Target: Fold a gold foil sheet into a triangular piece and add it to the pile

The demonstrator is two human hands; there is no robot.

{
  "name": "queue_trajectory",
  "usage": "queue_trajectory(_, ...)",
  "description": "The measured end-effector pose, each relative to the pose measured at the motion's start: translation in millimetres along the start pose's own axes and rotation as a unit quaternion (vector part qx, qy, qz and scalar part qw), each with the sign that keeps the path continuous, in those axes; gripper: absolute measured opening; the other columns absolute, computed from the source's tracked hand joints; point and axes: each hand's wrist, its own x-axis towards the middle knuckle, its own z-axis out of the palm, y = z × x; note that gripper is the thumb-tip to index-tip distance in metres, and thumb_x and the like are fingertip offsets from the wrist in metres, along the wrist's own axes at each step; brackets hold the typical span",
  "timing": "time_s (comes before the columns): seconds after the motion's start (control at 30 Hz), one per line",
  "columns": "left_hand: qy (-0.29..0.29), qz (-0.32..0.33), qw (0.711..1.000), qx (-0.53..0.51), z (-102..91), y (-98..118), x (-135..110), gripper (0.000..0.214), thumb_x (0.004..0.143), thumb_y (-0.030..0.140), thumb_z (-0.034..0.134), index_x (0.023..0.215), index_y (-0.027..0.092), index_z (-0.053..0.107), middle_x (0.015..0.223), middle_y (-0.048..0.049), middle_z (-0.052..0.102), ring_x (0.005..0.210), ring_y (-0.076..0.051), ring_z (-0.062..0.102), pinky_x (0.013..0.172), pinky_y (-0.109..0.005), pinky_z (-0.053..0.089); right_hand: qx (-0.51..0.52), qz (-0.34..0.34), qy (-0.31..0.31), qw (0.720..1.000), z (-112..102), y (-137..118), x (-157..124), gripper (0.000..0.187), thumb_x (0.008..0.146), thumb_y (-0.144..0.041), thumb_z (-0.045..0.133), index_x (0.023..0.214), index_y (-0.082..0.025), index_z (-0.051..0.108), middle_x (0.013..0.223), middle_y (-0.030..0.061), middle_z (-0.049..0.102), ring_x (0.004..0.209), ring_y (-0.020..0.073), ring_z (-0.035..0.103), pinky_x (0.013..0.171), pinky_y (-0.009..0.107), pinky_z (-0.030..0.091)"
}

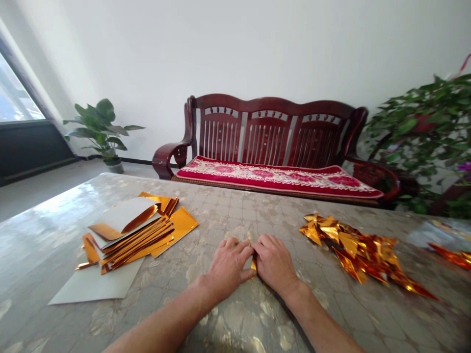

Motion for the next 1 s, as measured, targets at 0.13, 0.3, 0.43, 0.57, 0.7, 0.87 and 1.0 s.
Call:
queue_trajectory(0.13, -0.006, 0.003, 1.000, -0.008, -2.0, -1.0, 1.3, 0.039, 0.084, 0.042, 0.068, 0.118, 0.028, 0.055, 0.133, 0.0007, 0.060, 0.112, -0.025, 0.052, 0.094, -0.040, 0.040, 0.000, -0.003, 0.002, 1.000, 0.6, 0.1, 0.2, 0.018, 0.085, -0.007, 0.056, 0.080, -0.021, 0.067, 0.085, 0.0044, 0.060, 0.085, 0.0190, 0.050, 0.074, 0.030, 0.032)
queue_trajectory(0.3, -0.009, -0.026, 0.999, -0.022, -2.6, 0.4, 2.1, 0.044, 0.081, 0.041, 0.070, 0.120, 0.027, 0.054, 0.124, -0.0016, 0.064, 0.113, -0.026, 0.052, 0.094, -0.040, 0.040, 0.011, 0.010, 0.002, 1.000, 2.2, 1.7, -1.3, 0.019, 0.087, -0.010, 0.056, 0.083, -0.023, 0.069, 0.083, 0.0035, 0.060, 0.083, 0.0186, 0.051, 0.074, 0.030, 0.033)
queue_trajectory(0.43, -0.010, -0.059, 0.997, -0.044, -0.7, 0.3, 2.5, 0.047, 0.077, 0.042, 0.072, 0.118, 0.026, 0.055, 0.110, -0.0033, 0.066, 0.111, -0.026, 0.053, 0.094, -0.038, 0.041, 0.033, 0.020, 0.003, 0.999, 2.8, 3.5, -2.6, 0.022, 0.089, -0.011, 0.054, 0.092, -0.025, 0.071, 0.082, 0.0024, 0.062, 0.084, 0.0184, 0.053, 0.075, 0.028, 0.034)
queue_trajectory(0.57, 0.005, -0.066, 0.996, -0.065, 2.4, -1.9, 2.5, 0.048, 0.075, 0.042, 0.074, 0.116, 0.026, 0.056, 0.107, -0.0037, 0.066, 0.110, -0.026, 0.053, 0.094, -0.038, 0.041, 0.057, 0.031, -0.004, 0.998, 1.9, 4.7, -2.3, 0.025, 0.088, -0.010, 0.052, 0.096, -0.024, 0.070, 0.085, 0.0025, 0.064, 0.087, 0.0179, 0.055, 0.078, 0.027, 0.036)
queue_trajectory(0.7, 0.017, -0.068, 0.995, -0.073, 3.7, -2.9, 2.4, 0.048, 0.073, 0.042, 0.074, 0.115, 0.025, 0.057, 0.106, -0.0042, 0.066, 0.109, -0.026, 0.054, 0.094, -0.038, 0.042, 0.086, 0.039, -0.011, 0.995, -0.1, 5.2, -1.8, 0.031, 0.084, -0.005, 0.050, 0.098, -0.024, 0.070, 0.088, 0.0023, 0.066, 0.089, 0.0174, 0.057, 0.080, 0.026, 0.039)
queue_trajectory(0.87, 0.007, -0.077, 0.995, -0.070, 2.7, -1.9, 3.2, 0.049, 0.074, 0.043, 0.073, 0.116, 0.025, 0.057, 0.107, -0.0050, 0.066, 0.109, -0.027, 0.054, 0.095, -0.039, 0.042, 0.103, 0.039, -0.007, 0.994, 0.2, 7.0, -2.0, 0.037, 0.078, -0.002, 0.050, 0.100, -0.023, 0.070, 0.090, 0.0024, 0.068, 0.091, 0.0172, 0.059, 0.083, 0.026, 0.042)
queue_trajectory(1.0, 0.011, -0.075, 0.995, -0.066, 2.5, -1.4, 3.1, 0.046, 0.076, 0.043, 0.071, 0.116, 0.025, 0.057, 0.107, -0.0048, 0.066, 0.109, -0.027, 0.054, 0.094, -0.039, 0.042, 0.122, 0.036, 0.002, 0.992, 1.2, 10.1, -2.9, 0.038, 0.078, -0.003, 0.050, 0.102, -0.024, 0.070, 0.092, 0.0026, 0.070, 0.091, 0.0173, 0.061, 0.084, 0.026, 0.044)
